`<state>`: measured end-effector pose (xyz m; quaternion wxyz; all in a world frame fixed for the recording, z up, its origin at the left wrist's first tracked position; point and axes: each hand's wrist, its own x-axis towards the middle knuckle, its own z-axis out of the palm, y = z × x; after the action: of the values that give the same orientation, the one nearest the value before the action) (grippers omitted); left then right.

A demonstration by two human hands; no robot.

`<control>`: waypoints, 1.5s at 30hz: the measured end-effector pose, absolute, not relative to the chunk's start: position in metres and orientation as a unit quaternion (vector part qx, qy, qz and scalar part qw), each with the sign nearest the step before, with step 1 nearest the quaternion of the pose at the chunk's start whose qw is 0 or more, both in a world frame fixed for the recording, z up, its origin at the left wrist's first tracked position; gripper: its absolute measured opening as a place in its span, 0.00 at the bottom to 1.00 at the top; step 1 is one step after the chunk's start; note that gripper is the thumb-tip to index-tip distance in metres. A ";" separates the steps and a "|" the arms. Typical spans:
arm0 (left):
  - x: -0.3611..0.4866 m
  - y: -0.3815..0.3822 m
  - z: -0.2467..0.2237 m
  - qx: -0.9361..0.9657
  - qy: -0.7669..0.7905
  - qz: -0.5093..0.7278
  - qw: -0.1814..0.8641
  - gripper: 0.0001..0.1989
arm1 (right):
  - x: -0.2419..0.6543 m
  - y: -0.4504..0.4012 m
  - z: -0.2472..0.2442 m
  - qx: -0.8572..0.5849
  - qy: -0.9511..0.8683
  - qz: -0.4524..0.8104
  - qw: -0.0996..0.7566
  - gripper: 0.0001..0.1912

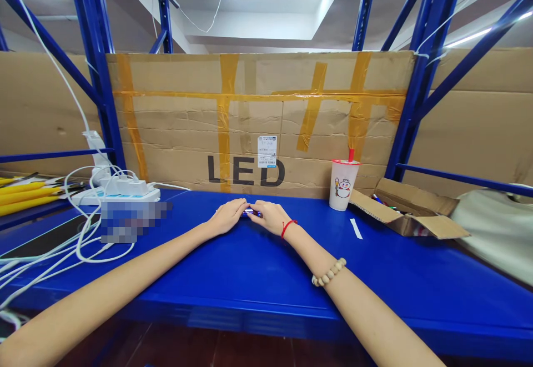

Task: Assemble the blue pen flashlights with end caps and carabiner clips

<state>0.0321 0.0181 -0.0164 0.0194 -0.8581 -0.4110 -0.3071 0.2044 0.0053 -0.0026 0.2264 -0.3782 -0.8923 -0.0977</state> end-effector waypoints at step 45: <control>0.044 0.013 -0.015 -0.836 -0.344 -0.391 -0.173 0.16 | 0.206 0.010 -0.006 -0.360 -0.850 -0.110 0.368 0.15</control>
<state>0.0444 0.0129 -0.0153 -0.1729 -0.8359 -0.3438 -0.3914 0.2062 0.0099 -0.0063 0.3682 -0.3601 -0.8501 -0.1096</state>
